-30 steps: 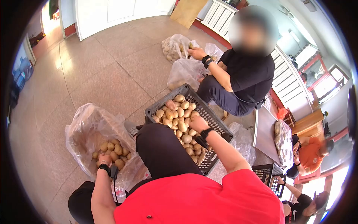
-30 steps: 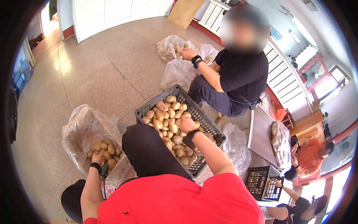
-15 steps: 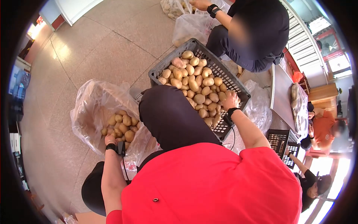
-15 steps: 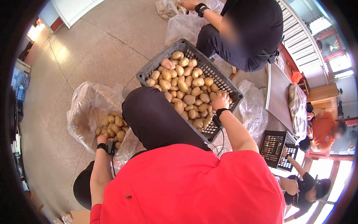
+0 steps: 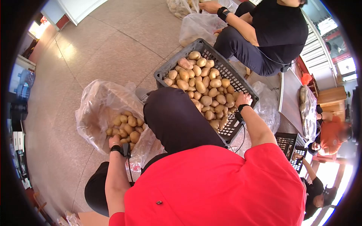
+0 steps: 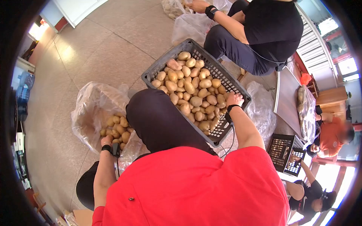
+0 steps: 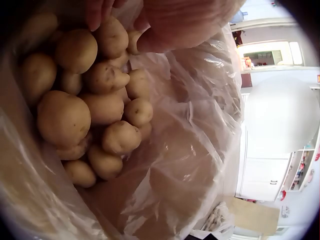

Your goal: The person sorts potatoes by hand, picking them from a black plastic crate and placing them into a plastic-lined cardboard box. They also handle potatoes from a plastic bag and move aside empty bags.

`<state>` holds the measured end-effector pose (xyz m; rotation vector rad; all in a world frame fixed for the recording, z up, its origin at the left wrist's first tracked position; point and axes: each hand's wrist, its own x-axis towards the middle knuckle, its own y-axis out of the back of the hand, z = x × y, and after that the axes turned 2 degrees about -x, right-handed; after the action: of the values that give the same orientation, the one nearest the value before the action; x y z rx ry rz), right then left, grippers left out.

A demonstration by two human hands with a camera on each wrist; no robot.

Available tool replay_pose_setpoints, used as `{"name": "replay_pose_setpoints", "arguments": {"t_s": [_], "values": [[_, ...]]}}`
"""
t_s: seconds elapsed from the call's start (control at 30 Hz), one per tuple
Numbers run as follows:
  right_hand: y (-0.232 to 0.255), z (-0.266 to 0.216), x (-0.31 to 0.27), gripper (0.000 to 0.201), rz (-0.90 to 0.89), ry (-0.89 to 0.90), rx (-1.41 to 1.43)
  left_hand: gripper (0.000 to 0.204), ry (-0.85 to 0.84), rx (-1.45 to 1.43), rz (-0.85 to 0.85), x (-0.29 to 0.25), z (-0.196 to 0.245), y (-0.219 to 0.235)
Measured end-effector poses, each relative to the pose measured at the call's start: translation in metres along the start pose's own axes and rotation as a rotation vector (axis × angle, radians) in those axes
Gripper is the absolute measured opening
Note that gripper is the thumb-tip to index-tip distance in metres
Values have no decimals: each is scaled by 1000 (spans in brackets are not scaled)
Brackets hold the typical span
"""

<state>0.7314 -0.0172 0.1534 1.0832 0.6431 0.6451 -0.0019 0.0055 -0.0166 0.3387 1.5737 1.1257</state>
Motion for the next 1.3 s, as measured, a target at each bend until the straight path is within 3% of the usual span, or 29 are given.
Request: {"name": "replay_pose_setpoints", "arguments": {"t_s": [0.07,0.17,0.2,0.23,0.27,0.3,0.37,0.4,0.47,0.5,0.53,0.57,0.6,0.63,0.67,0.7,0.73,0.8,0.83,0.9,0.97,1.0,1.03,1.1,1.2,1.23,1.27,1.3], "values": [[-2,2,3,29,7,6,-78,44,243,-429,218,-33,29,16],[-3,4,6,30,17,-11,-94,45,176,-462,323,-64,51,29],[-4,6,11,30,-50,-14,-51,46,265,-448,319,-81,70,45],[-8,8,14,29,-80,25,-20,44,246,-381,349,-73,67,36],[-22,11,20,27,0,18,-28,42,208,-405,364,-82,74,41],[-26,15,20,26,24,55,40,41,270,-461,364,-85,81,42],[-17,16,17,27,-125,63,159,40,220,-438,354,-88,85,45],[-20,14,16,29,-98,85,217,39,194,-426,396,-89,87,43],[-55,17,33,31,-82,118,112,38,141,-402,435,-84,85,35],[-10,7,11,35,-187,199,62,38,110,-391,434,-81,85,31],[13,1,-2,34,-194,162,86,36,154,-418,460,-88,92,35],[11,3,-2,33,-190,148,112,38,158,-426,403,-95,96,42],[14,2,-1,32,-212,271,27,40,170,-449,365,-102,100,49],[-16,8,21,32,-280,240,11,41,185,-480,325,-109,104,55],[-39,6,35,34,-197,308,-56,41,216,-539,349,-117,109,63],[-36,5,30,42,-248,210,-10,43,194,-544,290,-124,111,68],[-25,2,21,63,-283,124,50,46,171,-543,232,-129,111,72],[-34,6,23,95,-244,-6,200,46,176,-542,244,-133,115,77],[-33,3,22,85,-235,-66,204,46,160,-520,241,-135,116,78],[-58,6,50,60,-287,36,74,45,141,-523,270,-132,117,75],[-62,19,75,51,-470,289,-66,44,41,-525,292,-125,121,74],[-71,28,74,38,-305,545,-88,39,13,-430,357,-126,125,76],[-100,42,98,32,-260,606,-53,39,11,-445,358,-132,130,85],[-70,40,79,31,-272,652,-157,31,-134,-376,217,-142,137,105],[-69,45,91,25,-218,743,-216,19,-256,-454,305,-147,153,112],[-44,56,72,25,-208,748,-222,19,-253,-465,310,-146,158,112],[-16,49,55,24,-322,404,148,18,-310,-533,342,-143,162,112],[54,3,15,24,-422,48,513,16,-368,-599,375,-141,168,113]]}}
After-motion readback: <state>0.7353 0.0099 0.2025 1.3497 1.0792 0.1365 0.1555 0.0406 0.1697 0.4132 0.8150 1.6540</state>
